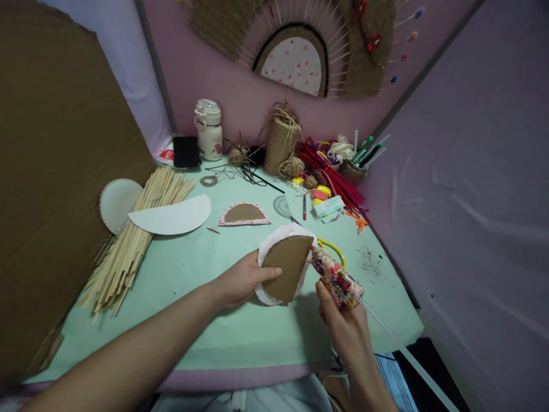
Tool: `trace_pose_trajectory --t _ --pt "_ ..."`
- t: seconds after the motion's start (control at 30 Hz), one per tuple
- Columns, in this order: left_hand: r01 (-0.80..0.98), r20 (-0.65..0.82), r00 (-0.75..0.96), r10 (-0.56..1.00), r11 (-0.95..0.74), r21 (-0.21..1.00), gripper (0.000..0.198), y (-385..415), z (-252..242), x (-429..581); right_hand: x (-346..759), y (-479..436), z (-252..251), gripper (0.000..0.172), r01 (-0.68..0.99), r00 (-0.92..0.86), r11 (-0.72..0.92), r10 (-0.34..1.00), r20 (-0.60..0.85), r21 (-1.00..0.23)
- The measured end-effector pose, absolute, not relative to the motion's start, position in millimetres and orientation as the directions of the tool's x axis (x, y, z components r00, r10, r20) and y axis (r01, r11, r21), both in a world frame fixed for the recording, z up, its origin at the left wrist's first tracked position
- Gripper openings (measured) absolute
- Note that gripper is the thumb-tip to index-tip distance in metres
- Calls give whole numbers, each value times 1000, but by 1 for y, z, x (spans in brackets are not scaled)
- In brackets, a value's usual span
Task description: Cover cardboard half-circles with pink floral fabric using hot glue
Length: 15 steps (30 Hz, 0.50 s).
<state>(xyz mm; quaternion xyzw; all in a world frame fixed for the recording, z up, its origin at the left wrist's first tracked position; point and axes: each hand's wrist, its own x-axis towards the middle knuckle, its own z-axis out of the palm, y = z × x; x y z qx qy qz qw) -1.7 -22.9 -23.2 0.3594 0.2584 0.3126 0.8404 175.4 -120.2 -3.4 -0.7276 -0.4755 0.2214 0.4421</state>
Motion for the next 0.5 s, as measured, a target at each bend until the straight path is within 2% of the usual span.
trace_pose_trajectory --t 0.5 --pt "-377 -214 650 730 553 743 52 -23 -21 0 172 -122 -5 31 474 461 -181 885 67 -862"
